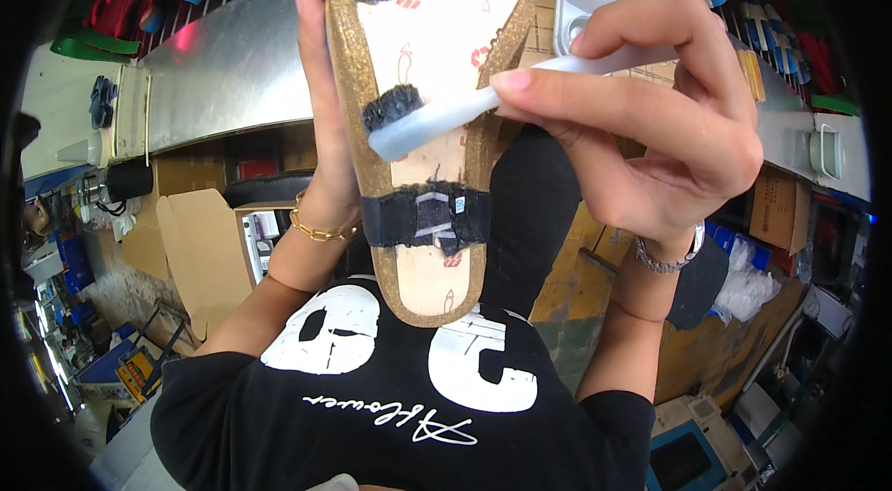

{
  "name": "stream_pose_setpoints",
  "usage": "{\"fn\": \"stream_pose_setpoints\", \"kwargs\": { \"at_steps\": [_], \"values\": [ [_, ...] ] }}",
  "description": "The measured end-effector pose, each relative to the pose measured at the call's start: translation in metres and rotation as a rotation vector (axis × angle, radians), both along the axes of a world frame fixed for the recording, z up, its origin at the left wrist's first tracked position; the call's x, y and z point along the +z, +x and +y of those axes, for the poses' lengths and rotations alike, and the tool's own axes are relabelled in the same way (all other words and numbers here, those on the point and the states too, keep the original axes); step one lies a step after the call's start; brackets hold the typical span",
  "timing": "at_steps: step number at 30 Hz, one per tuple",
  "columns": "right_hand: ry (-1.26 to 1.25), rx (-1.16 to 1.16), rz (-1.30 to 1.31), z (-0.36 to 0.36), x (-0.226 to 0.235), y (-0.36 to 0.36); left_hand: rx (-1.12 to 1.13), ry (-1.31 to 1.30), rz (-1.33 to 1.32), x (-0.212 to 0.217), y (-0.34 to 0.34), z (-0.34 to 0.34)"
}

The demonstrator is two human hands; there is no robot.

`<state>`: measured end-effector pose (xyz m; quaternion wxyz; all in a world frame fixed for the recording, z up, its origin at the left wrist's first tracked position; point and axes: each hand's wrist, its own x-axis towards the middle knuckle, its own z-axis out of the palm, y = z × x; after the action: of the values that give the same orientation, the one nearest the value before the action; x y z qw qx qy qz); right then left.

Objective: The person applies glue to the underside of a blue sandal using a brush. They repeatedly dip the brush into a white container and spread the adhesive along the cork sole and strap attachment points.

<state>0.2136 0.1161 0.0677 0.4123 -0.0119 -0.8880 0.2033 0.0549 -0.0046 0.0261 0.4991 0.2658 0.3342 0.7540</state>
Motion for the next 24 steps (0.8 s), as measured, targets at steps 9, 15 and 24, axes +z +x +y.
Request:
{"fn": "stream_pose_setpoints", "kwargs": {
  "at_steps": [9, 15, 24],
  "values": [
    [0.039, -0.002, -0.090, -0.012, 0.009, 0.006, -0.034, 0.001, 0.013, -0.005, -0.011, -0.004],
    [-0.012, 0.004, -0.193, -0.013, 0.018, 0.005, -0.018, -0.002, 0.008, -0.004, -0.010, -0.002],
    [-0.242, -0.034, -0.005, 0.006, 0.002, -0.019, -0.125, 0.152, -0.379, -0.012, -0.012, 0.001]
  ]
}}
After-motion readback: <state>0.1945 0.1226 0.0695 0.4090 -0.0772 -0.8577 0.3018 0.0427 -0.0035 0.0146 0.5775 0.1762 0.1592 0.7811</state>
